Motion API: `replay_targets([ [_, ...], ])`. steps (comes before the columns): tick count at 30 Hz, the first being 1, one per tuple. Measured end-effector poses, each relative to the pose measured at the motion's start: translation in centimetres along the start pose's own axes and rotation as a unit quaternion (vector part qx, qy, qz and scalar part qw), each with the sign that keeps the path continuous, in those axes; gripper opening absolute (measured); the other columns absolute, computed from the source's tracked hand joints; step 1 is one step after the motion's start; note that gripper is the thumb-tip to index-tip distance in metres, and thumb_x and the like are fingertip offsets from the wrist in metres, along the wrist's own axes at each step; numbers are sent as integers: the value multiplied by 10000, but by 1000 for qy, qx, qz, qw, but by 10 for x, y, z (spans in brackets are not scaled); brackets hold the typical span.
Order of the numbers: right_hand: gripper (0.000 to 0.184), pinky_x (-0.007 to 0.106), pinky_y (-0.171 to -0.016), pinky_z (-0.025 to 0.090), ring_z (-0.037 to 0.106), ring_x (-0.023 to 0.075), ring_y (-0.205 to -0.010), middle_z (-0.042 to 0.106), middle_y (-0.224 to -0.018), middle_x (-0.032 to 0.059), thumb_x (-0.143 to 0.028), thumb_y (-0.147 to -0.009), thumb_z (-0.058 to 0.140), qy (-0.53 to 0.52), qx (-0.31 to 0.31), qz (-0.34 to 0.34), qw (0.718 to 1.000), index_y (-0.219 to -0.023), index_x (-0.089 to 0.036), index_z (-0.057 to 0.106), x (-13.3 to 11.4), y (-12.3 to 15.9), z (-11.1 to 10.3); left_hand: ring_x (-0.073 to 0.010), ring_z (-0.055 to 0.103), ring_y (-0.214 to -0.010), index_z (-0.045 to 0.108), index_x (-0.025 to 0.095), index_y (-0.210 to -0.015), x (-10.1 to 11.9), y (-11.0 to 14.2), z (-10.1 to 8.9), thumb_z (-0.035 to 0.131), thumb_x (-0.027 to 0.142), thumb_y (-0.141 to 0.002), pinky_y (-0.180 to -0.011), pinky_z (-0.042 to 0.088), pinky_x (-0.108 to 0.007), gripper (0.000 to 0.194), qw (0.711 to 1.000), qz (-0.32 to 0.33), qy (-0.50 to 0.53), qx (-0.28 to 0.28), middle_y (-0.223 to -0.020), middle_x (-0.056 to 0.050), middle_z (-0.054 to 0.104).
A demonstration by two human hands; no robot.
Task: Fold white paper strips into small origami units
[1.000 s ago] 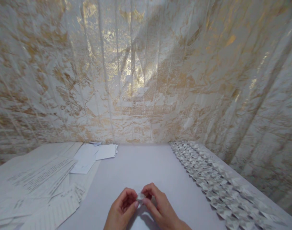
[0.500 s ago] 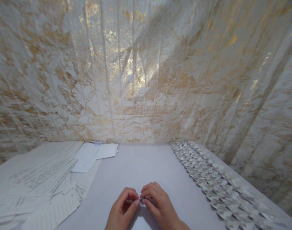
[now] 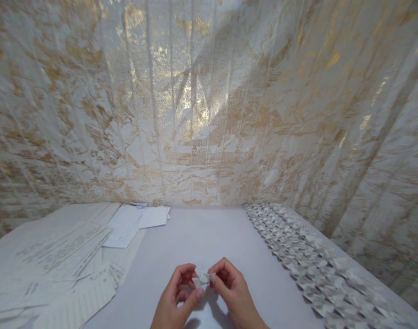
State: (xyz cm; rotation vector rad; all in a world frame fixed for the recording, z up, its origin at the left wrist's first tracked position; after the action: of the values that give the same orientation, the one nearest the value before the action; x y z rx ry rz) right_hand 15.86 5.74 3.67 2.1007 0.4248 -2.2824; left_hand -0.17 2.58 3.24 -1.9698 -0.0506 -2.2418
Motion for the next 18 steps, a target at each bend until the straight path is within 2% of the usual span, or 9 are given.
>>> replay_targets([
  [2, 476, 287, -665, 410, 538, 174, -686, 598, -717, 9, -649, -819, 738, 41, -8, -20, 999, -789, -185, 638, -2, 2, 0, -158, 565, -662, 739, 220, -909, 3, 1, 3, 848, 572, -676, -645, 444, -260, 436, 998, 14, -49, -33, -822, -2, 688],
  [4, 490, 290, -664, 406, 533, 177, -691, 596, -728, 12, -671, -830, 712, 58, -22, -28, 998, -796, -188, 641, -2, 3, 1, -138, 493, -599, 731, 210, -764, 6, 1, 3, 789, 616, -727, -602, 389, -255, 412, 996, 23, -74, -51, -709, 27, 610],
  [8, 546, 276, -636, 387, 514, 157, -656, 563, -715, -7, -736, -809, 689, 15, -31, -16, 999, -804, -195, 617, 3, 2, 4, -126, 402, -567, 701, 209, -650, 7, -1, 0, 744, 702, -729, -570, 324, -262, 501, 996, 23, -73, -35, -647, 47, 527],
  [13, 509, 243, -566, 365, 482, 118, -573, 559, -701, -34, -670, -742, 796, 2, -76, 24, 997, -841, -198, 630, 7, 3, 10, -159, 454, -607, 749, 207, -602, -1, -3, -4, 772, 711, -681, -587, 325, -285, 511, 994, 24, -98, -28, -636, 12, 565],
  [18, 432, 252, -561, 384, 482, 125, -537, 541, -579, -42, -595, -809, 755, 54, -59, 13, 997, -737, -186, 633, -3, 3, 7, -163, 463, -622, 788, 220, -641, 1, -2, -1, 755, 652, -742, -601, 337, -288, 445, 993, 24, -102, -53, -646, 5, 588],
])
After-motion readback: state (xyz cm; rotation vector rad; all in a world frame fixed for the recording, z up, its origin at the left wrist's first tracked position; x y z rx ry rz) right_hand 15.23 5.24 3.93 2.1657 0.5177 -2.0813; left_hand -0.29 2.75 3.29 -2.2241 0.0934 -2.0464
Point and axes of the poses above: each hand's wrist, its own y-axis away from the middle knuckle, its own z-axis out of the palm, x = y × z, the point moved 4 cm from there along -y, towards the middle knuckle
